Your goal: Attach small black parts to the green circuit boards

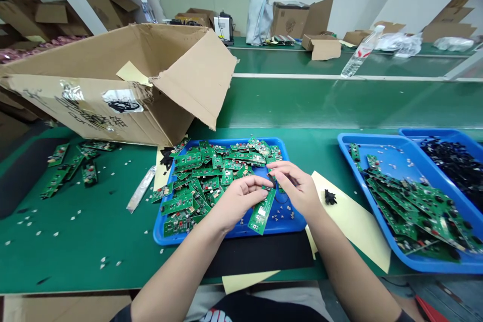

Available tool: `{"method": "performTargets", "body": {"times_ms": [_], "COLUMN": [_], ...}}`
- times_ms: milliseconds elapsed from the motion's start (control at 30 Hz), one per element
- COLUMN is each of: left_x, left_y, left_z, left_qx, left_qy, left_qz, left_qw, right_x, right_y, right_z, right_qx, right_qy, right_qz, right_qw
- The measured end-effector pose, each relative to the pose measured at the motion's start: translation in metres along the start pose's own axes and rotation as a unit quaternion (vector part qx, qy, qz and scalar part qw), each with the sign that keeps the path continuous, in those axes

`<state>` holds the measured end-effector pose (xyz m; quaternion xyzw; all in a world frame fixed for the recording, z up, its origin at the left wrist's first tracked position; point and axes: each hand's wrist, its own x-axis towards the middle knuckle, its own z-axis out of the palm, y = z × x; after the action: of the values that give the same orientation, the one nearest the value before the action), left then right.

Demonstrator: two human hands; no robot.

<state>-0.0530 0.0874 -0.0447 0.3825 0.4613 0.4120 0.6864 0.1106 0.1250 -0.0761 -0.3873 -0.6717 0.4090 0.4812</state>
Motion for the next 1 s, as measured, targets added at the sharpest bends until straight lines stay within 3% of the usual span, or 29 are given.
{"method": "performTargets", "body": {"times_ms": [133, 233, 367, 633, 1000], "left_x": [-0.0005, -0.0006, -0.0003, 0.005, 0.0017], "left_y": [0.0004, 0.0004, -0.0003, -0.0058, -0.0025], "left_z": [-0.0024, -0.004, -0.0036, -0.003, -0.0026], "left_qx": [0.051, 0.084, 0.076, -0.059, 0.013], "left_qy": [0.016, 0.044, 0.049, 0.033, -0.002], "left_qz": [0.011, 0.032, 0.03, -0.043, -0.023], "left_qw": [0.999, 0.995, 0.995, 0.997, 1.0], "right_x": [-0.0004, -0.0002, -0.0019, -0.0078, -0.0036], "right_y": [0.0, 0.0003, 0.0004, 0.0011, 0.0008], "right_z": [0.0007, -0.0004, 0.0006, 0.0023, -0.0044], "right_qx": [0.146, 0.184, 0.121, -0.026, 0.007], "right_qy": [0.023, 0.059, 0.049, -0.004, -0.067], "right_qz": [0.098, 0.134, 0.125, 0.045, 0.096], "right_qw": [0.984, 0.972, 0.983, 0.999, 0.993]}}
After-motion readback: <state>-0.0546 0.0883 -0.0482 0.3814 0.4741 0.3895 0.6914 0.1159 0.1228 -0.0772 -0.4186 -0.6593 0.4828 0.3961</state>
